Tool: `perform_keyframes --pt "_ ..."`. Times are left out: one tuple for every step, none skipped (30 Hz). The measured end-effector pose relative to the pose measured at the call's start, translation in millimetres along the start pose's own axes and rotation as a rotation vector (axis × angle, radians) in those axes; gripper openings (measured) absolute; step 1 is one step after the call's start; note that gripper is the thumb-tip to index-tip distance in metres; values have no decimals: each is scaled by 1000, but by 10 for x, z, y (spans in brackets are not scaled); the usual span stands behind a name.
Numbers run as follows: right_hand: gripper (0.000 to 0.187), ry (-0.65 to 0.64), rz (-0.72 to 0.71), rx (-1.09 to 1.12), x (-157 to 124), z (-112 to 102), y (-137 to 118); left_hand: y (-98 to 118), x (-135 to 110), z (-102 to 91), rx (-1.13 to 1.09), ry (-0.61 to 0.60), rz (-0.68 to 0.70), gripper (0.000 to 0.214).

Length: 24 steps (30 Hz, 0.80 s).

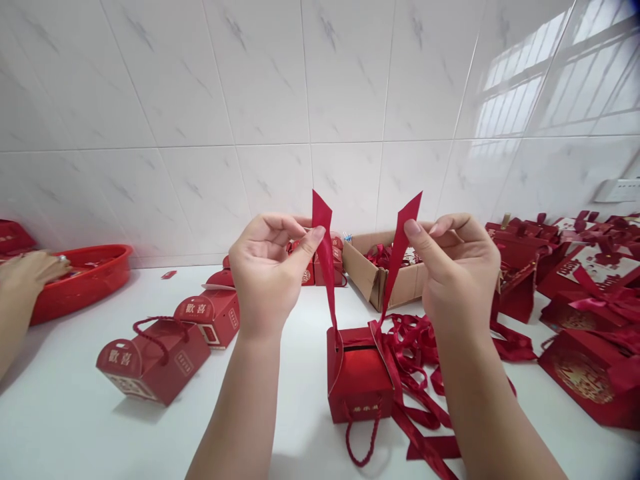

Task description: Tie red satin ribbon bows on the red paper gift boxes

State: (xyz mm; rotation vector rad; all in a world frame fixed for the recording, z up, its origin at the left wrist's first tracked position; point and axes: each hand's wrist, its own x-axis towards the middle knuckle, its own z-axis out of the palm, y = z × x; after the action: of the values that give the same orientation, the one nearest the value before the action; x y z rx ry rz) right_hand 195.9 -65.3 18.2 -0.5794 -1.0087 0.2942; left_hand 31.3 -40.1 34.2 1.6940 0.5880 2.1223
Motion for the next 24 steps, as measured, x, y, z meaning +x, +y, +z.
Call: perform_keyframes --pt "23 3 4 2 0 -1 -3 1 2 0 -5 0 -3 18" --pt "23 4 7 7 1 -1 -3 2 5 0 -12 1 -3 19" --pt "24 3 12 15 2 -1 -1 2 6 0 -22 2 -2 19" --pt "23 3 18 28 2 -1 4 0 8 2 -33 1 -2 19" --pt "23 2 24 42 3 0 9 -3 8 4 -45 0 -2 19" --pt "22 0 29 52 2 1 15 -6 7 8 -57 -2 -4 20" --pt "21 -6 31 53 0 2 21 -10 4 15 -65 -5 -7 20" --pt "19 -15 28 44 -4 4 27 -13 -3 24 -69 -12 -14 20" --pt "17 -31 27 23 -10 7 31 -14 -13 35 -69 -24 -22 21" --pt "15 -54 26 -7 -17 11 34 -12 -27 50 -68 -41 -33 21" --pt "13 -84 27 -41 -27 15 35 -6 -44 66 -65 -65 -46 22" --pt "11 -117 31 -72 -38 20 34 3 -63 83 -62 -93 -62 22" --pt "9 -148 34 -96 -50 24 31 15 -83 101 -59 -122 -79 21" --pt "7 -180 35 -109 -61 27 26 29 -101 117 -58 -151 -97 21" --pt "6 -212 34 -111 -71 28 20 44 -117 131 -58 -180 -117 21" --pt "6 -240 33 -105 -78 27 13 58 -130 142 -58 -208 -136 21" --pt "8 -269 37 -97 -83 24 6 70 -139 151 -57 -231 -153 21" --pt "10 -298 45 -89 -84 19 -1 79 -144 156 -54 -251 -165 22" --pt "12 -328 55 -80 -82 12 -7 85 -145 159 -48 -267 -173 23" --pt "14 -355 68 -68 -77 3 -12 87 -144 160 -40 -279 -177 24" --pt "15 -383 79 -50 -71 -6 -15 86 -141 159 -33 -289 -178 25" --pt "17 -413 88 -24 -64 -16 -17 81 -136 158 -27 -297 -177 26" --pt "18 -445 97 -3 -56 -26 -19 75 -131 157 -23 -303 -174 27" --pt "19 -477 107 19 -49 -35 -20 67 -124 156 -22 -307 -169 28"
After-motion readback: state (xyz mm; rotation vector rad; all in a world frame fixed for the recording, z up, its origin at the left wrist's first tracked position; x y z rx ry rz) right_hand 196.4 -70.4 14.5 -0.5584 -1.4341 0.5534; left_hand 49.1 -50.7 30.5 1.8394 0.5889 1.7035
